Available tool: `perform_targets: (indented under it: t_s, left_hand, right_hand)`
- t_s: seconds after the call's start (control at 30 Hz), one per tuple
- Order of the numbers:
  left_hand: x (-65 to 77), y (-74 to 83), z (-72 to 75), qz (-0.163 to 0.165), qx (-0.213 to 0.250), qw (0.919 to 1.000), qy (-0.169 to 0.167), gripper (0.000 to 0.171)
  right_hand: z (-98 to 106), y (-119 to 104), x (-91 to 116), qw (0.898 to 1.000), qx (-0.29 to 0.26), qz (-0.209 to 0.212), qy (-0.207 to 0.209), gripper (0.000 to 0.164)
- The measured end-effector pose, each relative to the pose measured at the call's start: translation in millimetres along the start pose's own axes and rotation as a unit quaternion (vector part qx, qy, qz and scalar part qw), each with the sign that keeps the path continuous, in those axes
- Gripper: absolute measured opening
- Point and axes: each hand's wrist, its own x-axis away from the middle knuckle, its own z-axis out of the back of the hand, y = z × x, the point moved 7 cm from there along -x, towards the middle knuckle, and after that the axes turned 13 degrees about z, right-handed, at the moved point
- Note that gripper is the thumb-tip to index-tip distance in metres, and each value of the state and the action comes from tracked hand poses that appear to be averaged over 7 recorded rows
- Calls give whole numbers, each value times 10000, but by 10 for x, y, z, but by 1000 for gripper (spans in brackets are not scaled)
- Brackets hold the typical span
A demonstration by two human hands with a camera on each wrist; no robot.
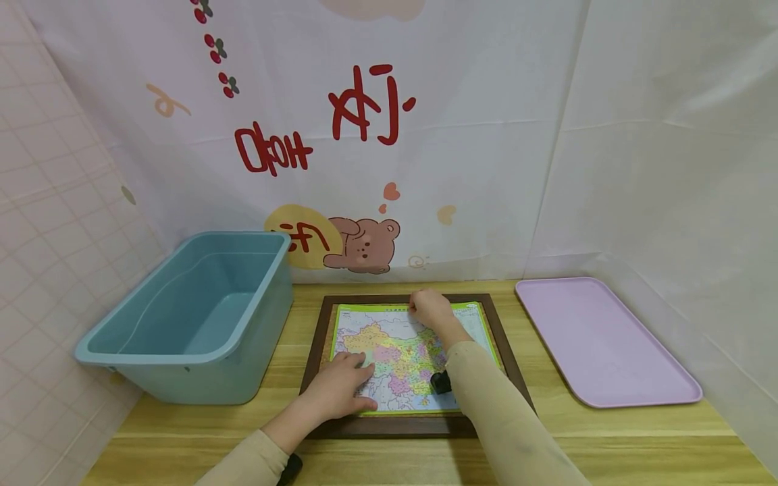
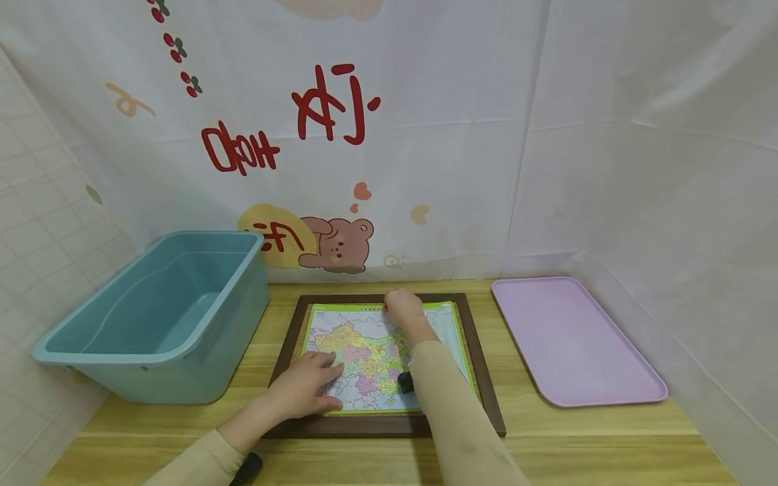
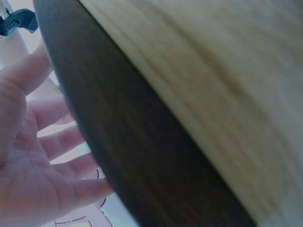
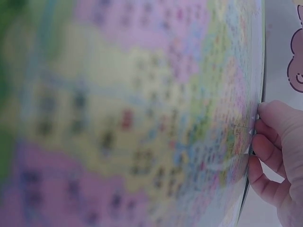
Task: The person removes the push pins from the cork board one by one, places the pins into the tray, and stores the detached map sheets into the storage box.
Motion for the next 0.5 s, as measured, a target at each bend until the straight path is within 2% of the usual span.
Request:
perform_targets:
  t_s: [0.5]
  left_hand:
    - [-2,-2,-8,0,-2,10000,-6,65]
  right_hand:
    - [-12,-2,5,10000,-6,38,40,8]
